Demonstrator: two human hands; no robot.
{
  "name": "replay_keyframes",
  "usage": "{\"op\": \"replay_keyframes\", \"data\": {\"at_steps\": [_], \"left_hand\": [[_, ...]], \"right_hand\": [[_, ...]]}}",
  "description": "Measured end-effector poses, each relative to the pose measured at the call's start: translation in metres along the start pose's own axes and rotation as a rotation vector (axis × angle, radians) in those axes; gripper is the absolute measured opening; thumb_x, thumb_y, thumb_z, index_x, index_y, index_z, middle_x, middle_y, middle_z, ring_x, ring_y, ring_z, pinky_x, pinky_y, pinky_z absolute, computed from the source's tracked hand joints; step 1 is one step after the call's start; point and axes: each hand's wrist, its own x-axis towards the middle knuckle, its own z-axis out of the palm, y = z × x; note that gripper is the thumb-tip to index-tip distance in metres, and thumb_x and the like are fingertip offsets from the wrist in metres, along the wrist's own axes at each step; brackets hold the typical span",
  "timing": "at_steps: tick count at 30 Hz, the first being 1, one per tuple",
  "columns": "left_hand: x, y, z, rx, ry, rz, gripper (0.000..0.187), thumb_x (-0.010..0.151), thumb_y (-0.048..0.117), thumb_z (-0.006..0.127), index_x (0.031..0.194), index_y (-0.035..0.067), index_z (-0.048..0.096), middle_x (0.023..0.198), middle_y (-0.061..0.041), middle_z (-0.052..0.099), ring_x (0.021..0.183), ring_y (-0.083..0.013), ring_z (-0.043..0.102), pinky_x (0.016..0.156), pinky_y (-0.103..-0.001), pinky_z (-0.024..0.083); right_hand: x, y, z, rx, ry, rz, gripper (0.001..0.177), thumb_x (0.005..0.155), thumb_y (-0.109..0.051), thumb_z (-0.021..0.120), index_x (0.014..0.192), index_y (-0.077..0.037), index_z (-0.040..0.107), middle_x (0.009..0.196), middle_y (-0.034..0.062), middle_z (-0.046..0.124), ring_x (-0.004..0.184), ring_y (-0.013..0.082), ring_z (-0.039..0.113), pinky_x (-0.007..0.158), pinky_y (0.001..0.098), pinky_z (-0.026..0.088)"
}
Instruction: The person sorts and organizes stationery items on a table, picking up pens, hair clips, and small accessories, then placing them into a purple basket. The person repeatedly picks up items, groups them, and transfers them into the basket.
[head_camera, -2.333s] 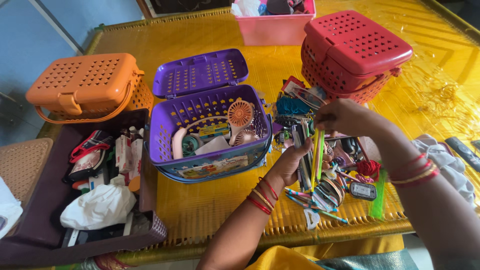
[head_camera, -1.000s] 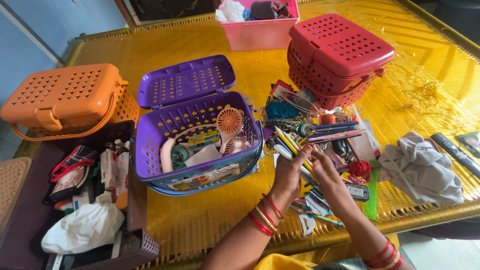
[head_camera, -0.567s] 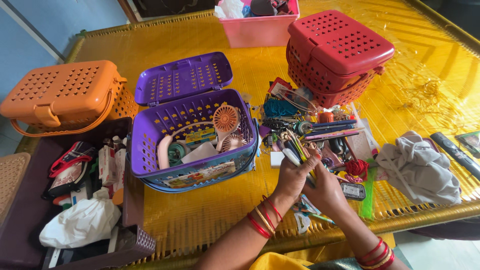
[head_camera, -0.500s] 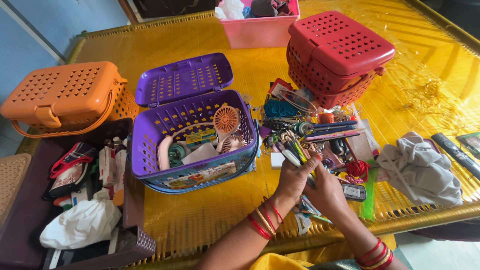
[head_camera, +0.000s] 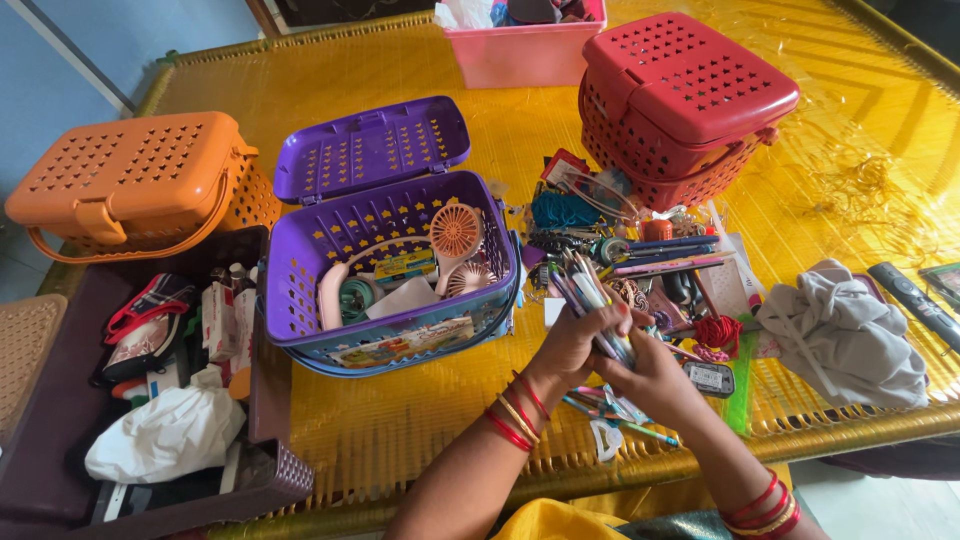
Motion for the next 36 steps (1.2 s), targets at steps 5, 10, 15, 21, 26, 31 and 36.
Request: {"op": "replay_keyframes", "data": {"at_steps": [5, 10, 15, 21, 26, 31, 36], "left_hand": [[0.005, 0.010, -0.010, -0.122, 0.118, 0.075, 0.020, 0.095, 0.021, 0.075, 0.104, 0.013, 0.059, 0.084, -0.004, 0.064, 0.100, -0.0313, 0.073, 0.092, -0.045, 0.055], [0.005, 0.014, -0.005, -0.062, 0.149, 0.063, 0.030, 0.096, 0.030, 0.073, 0.096, 0.001, 0.068, 0.099, -0.017, 0.074, 0.100, -0.0279, 0.073, 0.101, -0.044, 0.057], [0.002, 0.011, 0.000, -0.052, 0.128, 0.032, 0.034, 0.099, 0.032, 0.072, 0.099, -0.002, 0.070, 0.100, -0.017, 0.073, 0.097, -0.0269, 0.072, 0.097, -0.043, 0.057], [0.000, 0.000, 0.009, -0.051, 0.138, 0.011, 0.024, 0.096, 0.027, 0.074, 0.105, 0.011, 0.059, 0.087, -0.006, 0.066, 0.090, -0.0247, 0.071, 0.086, -0.041, 0.058], [0.003, 0.000, 0.005, -0.118, 0.132, -0.002, 0.026, 0.098, 0.027, 0.075, 0.103, 0.010, 0.056, 0.083, -0.002, 0.056, 0.083, -0.0213, 0.066, 0.083, -0.040, 0.056], [0.004, -0.001, 0.007, -0.081, 0.130, 0.027, 0.025, 0.094, 0.023, 0.078, 0.101, 0.011, 0.057, 0.081, 0.000, 0.056, 0.083, -0.0196, 0.064, 0.087, -0.040, 0.055], [0.003, -0.004, 0.017, 0.200, 0.135, 0.085, 0.025, 0.090, 0.025, 0.082, 0.093, 0.009, 0.062, 0.084, -0.003, 0.065, 0.093, -0.0162, 0.067, 0.091, -0.033, 0.053]], "right_hand": [[-0.011, 0.000, -0.024, 0.202, -0.101, 0.025, 0.046, 0.088, -0.020, 0.073, 0.126, 0.001, 0.058, 0.088, 0.0039, 0.069, 0.071, 0.0108, 0.062, 0.056, 0.0299, 0.050], [-0.030, 0.016, -0.054, 0.243, -0.039, 0.017, 0.040, 0.092, -0.005, 0.064, 0.131, 0.003, 0.063, 0.099, 0.0134, 0.080, 0.086, 0.0179, 0.073, 0.075, 0.0330, 0.061], [-0.034, 0.037, -0.062, 0.342, 0.109, -0.118, 0.024, 0.090, 0.004, 0.064, 0.114, 0.005, 0.066, 0.100, 0.0096, 0.075, 0.094, 0.0184, 0.076, 0.088, 0.0333, 0.062], [-0.019, 0.038, -0.037, 0.316, 0.235, -0.151, 0.018, 0.090, 0.005, 0.070, 0.108, 0.004, 0.071, 0.093, 0.0091, 0.075, 0.085, 0.0128, 0.070, 0.080, 0.0319, 0.059], [-0.024, 0.020, -0.032, 0.206, 0.214, -0.252, 0.024, 0.095, -0.003, 0.070, 0.118, 0.002, 0.072, 0.103, 0.0098, 0.075, 0.093, 0.0100, 0.066, 0.084, 0.0289, 0.055], [-0.032, -0.007, -0.028, -0.004, 0.054, -0.017, 0.064, 0.079, -0.020, 0.078, 0.137, -0.009, 0.054, 0.114, 0.0035, 0.071, 0.098, 0.0099, 0.069, 0.079, 0.0312, 0.058], [-0.024, -0.023, -0.015, -0.264, 0.076, -0.142, 0.061, 0.078, -0.022, 0.085, 0.129, -0.003, 0.058, 0.091, 0.0133, 0.071, 0.076, 0.0158, 0.060, 0.070, 0.0336, 0.054]]}}
